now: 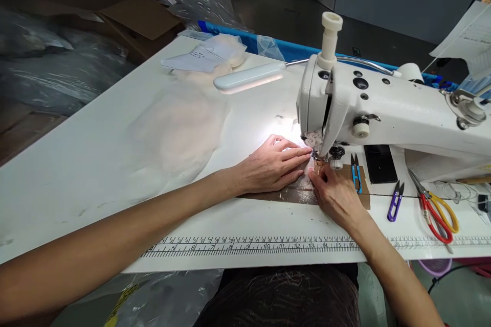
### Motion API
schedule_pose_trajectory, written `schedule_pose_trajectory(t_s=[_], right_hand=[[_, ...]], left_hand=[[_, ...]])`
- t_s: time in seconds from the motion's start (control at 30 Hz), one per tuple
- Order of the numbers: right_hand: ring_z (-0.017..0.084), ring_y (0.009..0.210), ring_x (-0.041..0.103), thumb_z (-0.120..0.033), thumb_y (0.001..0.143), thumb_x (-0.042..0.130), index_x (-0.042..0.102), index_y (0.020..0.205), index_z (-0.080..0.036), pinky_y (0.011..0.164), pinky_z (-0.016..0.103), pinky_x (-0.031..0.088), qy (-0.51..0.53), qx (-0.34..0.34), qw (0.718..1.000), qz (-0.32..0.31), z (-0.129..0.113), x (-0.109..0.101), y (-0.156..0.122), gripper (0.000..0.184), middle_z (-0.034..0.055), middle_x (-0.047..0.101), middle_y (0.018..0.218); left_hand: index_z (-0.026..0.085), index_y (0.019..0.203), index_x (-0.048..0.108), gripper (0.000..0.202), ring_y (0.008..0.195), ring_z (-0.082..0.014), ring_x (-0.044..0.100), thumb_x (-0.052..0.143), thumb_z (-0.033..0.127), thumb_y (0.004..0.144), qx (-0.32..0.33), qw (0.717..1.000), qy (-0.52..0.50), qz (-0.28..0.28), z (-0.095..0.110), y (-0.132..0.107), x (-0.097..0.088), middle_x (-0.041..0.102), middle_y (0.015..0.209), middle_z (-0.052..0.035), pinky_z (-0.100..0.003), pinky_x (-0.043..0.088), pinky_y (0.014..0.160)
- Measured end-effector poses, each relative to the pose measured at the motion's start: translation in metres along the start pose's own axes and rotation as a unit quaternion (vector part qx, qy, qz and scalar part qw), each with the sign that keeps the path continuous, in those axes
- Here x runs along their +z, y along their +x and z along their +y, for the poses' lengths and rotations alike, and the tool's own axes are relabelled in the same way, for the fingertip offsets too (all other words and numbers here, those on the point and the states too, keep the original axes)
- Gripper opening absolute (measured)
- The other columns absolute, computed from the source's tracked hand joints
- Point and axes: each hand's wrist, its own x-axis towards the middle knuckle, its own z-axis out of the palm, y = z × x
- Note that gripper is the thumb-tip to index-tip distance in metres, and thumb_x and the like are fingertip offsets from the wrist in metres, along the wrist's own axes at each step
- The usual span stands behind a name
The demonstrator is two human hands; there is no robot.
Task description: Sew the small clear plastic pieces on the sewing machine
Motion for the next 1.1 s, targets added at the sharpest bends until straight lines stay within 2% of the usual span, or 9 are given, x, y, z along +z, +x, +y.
schedule_pose_trajectory(t_s=[0.37,0.7,0.9,1.1], right_hand=[[0.016,0.069,0.054,-0.017,0.098,0.041,0.060,0.124,-0.022,0.048,0.023,0.036,0.008,0.002,1.000,0.020,-0.0008,0.0023,-0.0004,0.033,0.0082,0.057,0.090],[0.018,0.074,0.055,-0.018,0.097,0.041,0.059,0.127,-0.023,0.052,0.023,0.042,0.034,0.013,0.999,0.016,-0.0003,0.0045,-0.0019,0.035,0.0089,0.057,0.092],[0.017,0.073,0.056,-0.019,0.098,0.040,0.059,0.126,-0.023,0.050,0.022,0.040,0.026,0.014,0.999,0.014,-0.0009,0.0040,-0.0021,0.035,0.0083,0.058,0.094],[0.017,0.073,0.057,-0.017,0.095,0.046,0.061,0.125,-0.024,0.048,0.022,0.037,0.020,0.022,0.999,0.020,-0.0011,0.0043,-0.0024,0.034,0.0082,0.059,0.094]], left_hand=[[0.014,0.120,0.062,0.038,0.099,-0.0272,0.060,0.034,0.031,0.101,0.002,1.000,-0.011,0.016,-0.0025,-0.0004,0.0019,0.065,0.126,-0.0128,-0.046,0.043,0.084],[0.013,0.119,0.061,0.036,0.098,-0.0280,0.062,0.036,0.031,0.101,0.015,0.999,-0.026,0.041,-0.0045,-0.0015,0.0026,0.066,0.125,-0.0112,-0.044,0.040,0.081],[0.014,0.120,0.062,0.038,0.100,-0.0268,0.060,0.034,0.031,0.101,0.003,1.000,-0.010,0.009,-0.0030,-0.0006,0.0024,0.064,0.128,-0.0124,-0.045,0.041,0.083],[0.013,0.116,0.063,0.038,0.094,-0.0256,0.060,0.033,0.031,0.101,-0.006,1.000,0.025,0.007,0.0036,0.0021,0.0006,0.064,0.127,-0.0122,-0.044,0.041,0.080]])
